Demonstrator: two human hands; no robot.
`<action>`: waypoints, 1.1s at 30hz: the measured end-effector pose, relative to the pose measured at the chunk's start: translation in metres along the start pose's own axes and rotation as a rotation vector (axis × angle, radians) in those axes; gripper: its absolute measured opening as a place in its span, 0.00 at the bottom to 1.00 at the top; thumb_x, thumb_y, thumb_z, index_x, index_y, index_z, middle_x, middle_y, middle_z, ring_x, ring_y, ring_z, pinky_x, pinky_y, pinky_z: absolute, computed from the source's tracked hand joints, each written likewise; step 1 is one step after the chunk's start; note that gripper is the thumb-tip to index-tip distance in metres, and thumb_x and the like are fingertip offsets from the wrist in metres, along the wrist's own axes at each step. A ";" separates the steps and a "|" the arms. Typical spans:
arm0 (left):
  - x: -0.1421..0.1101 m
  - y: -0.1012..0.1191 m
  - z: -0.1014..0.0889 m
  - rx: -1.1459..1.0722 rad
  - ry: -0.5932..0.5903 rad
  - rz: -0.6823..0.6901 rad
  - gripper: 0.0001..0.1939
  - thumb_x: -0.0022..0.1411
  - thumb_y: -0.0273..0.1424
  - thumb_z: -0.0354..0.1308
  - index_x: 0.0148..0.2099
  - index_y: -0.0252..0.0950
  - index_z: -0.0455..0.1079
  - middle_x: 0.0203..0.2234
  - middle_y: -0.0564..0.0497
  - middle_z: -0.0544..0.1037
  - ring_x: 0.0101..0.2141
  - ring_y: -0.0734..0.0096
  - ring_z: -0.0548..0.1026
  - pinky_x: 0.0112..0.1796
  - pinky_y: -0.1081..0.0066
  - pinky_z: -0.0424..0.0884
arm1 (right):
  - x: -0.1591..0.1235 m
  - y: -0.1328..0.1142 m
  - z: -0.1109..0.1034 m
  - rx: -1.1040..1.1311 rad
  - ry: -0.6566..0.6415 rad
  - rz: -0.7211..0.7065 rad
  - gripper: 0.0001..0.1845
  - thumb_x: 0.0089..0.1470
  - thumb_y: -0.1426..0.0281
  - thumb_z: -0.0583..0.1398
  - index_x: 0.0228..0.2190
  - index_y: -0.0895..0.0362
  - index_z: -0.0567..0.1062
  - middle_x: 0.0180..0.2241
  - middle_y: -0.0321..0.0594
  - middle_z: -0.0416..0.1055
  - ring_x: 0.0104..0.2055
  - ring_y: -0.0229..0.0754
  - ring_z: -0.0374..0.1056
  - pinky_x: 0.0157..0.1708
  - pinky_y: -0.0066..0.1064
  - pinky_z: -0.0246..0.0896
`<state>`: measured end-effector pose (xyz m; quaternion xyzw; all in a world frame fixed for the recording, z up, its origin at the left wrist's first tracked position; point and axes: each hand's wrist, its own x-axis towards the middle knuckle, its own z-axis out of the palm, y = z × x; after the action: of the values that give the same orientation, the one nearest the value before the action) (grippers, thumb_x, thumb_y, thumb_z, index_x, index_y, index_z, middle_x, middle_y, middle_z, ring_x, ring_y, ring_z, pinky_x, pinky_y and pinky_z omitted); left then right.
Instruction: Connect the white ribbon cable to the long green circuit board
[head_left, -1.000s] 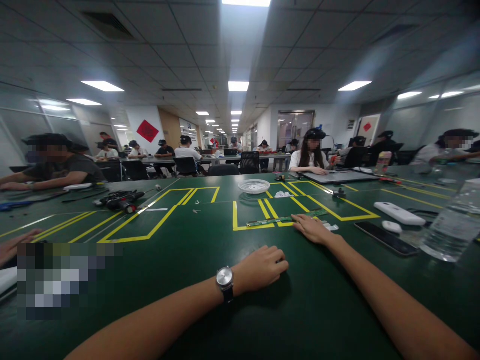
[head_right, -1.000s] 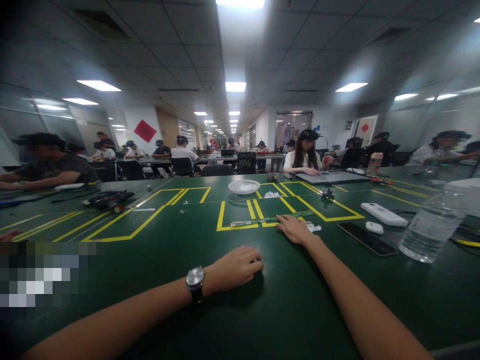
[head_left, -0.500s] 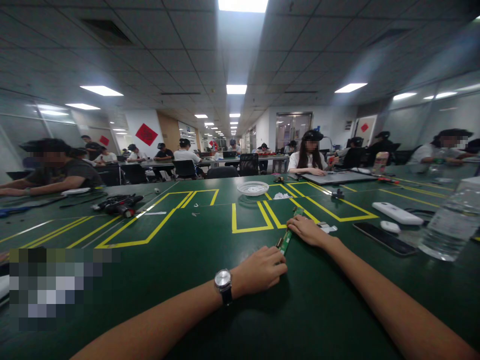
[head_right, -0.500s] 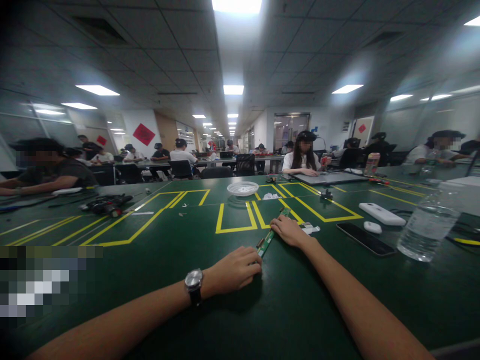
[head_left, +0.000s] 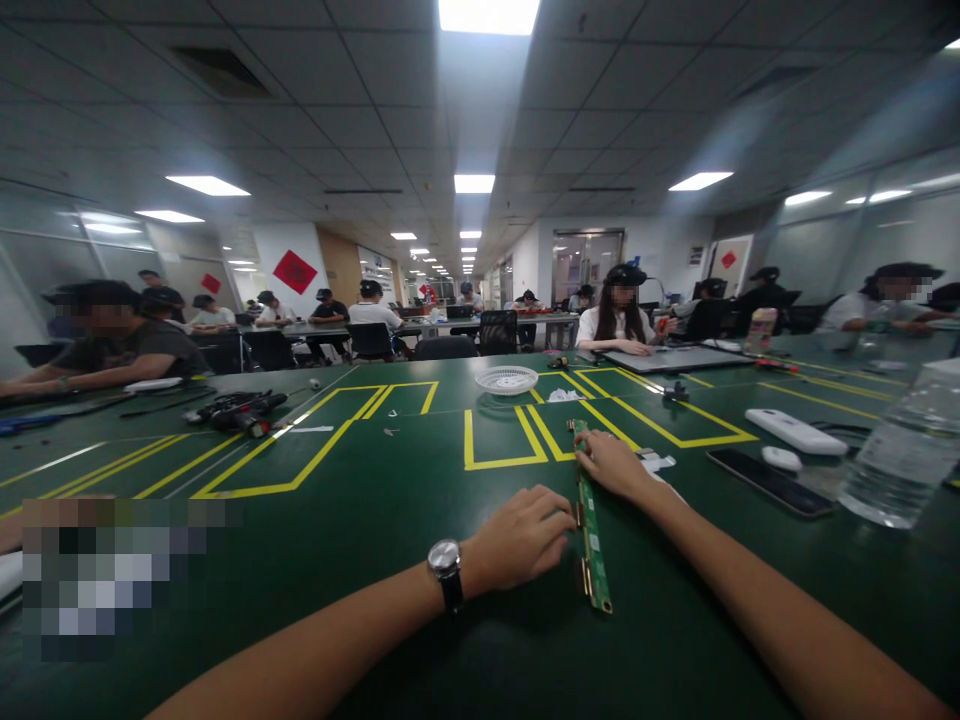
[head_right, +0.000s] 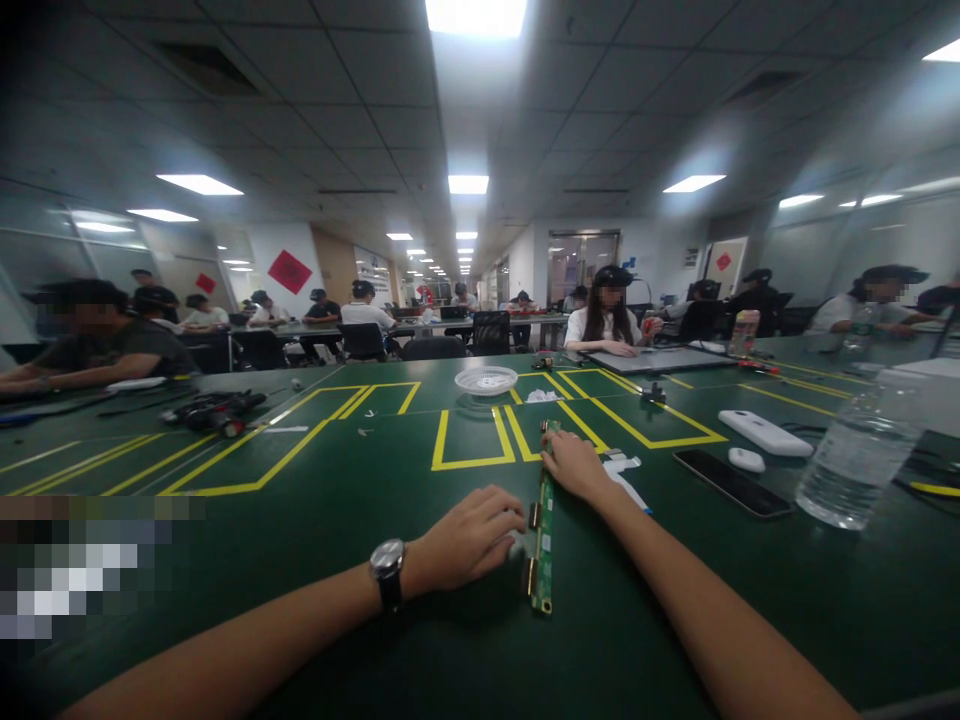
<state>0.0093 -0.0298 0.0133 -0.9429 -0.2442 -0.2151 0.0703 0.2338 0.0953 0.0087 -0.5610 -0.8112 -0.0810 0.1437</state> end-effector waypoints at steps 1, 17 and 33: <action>0.000 -0.001 0.001 0.004 -0.005 -0.021 0.10 0.65 0.28 0.46 0.47 0.35 0.64 0.45 0.46 0.69 0.45 0.66 0.65 0.45 0.67 0.63 | 0.000 -0.001 -0.001 -0.015 0.014 0.060 0.18 0.59 0.60 0.50 0.44 0.57 0.70 0.42 0.49 0.70 0.45 0.48 0.66 0.42 0.35 0.57; -0.002 -0.004 0.005 -0.086 -0.051 -0.197 0.11 0.65 0.30 0.48 0.49 0.35 0.62 0.40 0.48 0.70 0.41 0.66 0.66 0.42 0.67 0.64 | -0.004 0.000 0.000 -0.050 -0.162 0.105 0.26 0.50 0.64 0.56 0.51 0.58 0.67 0.46 0.53 0.68 0.45 0.52 0.68 0.42 0.37 0.59; 0.001 -0.042 0.033 -0.978 0.260 -0.776 0.13 0.62 0.29 0.50 0.48 0.31 0.66 0.39 0.44 0.75 0.37 0.70 0.72 0.37 0.71 0.68 | -0.011 -0.048 -0.024 0.060 -0.148 -0.027 0.18 0.49 0.70 0.56 0.42 0.55 0.76 0.40 0.45 0.75 0.41 0.46 0.70 0.36 0.29 0.58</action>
<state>0.0018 0.0152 -0.0142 -0.6751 -0.4310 -0.4243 -0.4224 0.1960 0.0613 0.0292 -0.5501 -0.8290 -0.0169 0.0991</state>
